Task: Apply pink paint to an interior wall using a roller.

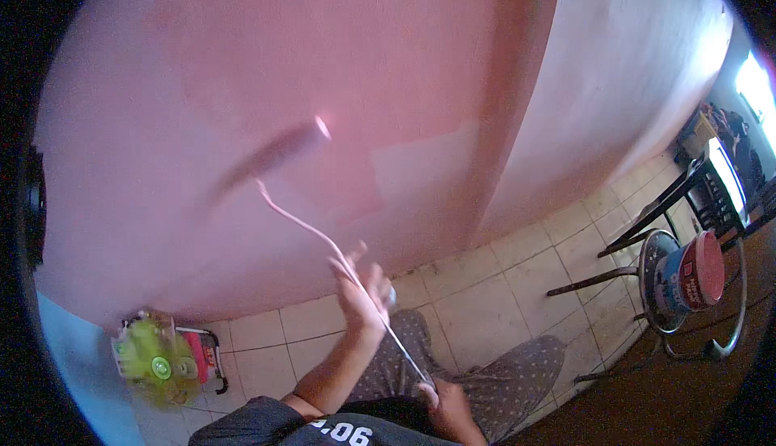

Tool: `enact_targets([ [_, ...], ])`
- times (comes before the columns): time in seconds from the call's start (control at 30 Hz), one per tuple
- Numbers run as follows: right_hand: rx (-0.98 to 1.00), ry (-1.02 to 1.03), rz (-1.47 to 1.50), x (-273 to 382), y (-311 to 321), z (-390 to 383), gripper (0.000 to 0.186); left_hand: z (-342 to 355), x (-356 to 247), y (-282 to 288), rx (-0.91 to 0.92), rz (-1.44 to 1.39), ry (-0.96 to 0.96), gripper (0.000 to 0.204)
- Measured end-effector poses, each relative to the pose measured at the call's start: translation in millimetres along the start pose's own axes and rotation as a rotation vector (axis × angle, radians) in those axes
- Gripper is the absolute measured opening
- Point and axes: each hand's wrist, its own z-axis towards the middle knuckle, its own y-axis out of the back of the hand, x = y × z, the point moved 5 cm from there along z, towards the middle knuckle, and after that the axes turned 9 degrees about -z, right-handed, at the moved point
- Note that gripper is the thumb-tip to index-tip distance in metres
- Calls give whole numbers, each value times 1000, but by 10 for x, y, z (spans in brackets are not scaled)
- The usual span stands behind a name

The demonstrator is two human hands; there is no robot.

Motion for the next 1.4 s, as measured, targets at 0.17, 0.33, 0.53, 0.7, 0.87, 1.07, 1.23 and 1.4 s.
enact_targets([
  [0.17,36,13,75,-186,-270,22,40,32,39,176,-96,85,20,58],
  [0.33,86,-164,29,-889,-714,-341,50,4,1195,1648,-416,207,204,50],
  [0.53,50,-41,4,-1051,-744,-326,51,-114,912,1086,-390,168,306,46],
  [0.7,180,-182,84,-570,-441,-205,50,25,516,575,-151,127,115,45],
  [0.87,94,-236,53,-908,-596,-301,61,15,1254,1521,-521,167,307,45],
  [1.07,248,-256,95,-827,-462,-328,63,-78,1087,1056,-470,155,387,44],
  [1.23,81,-173,173,-845,-170,-391,58,-104,1386,757,-318,218,333,41],
  [1.4,178,-264,95,-1214,-80,-98,59,93,1763,898,-347,176,394,40],
])
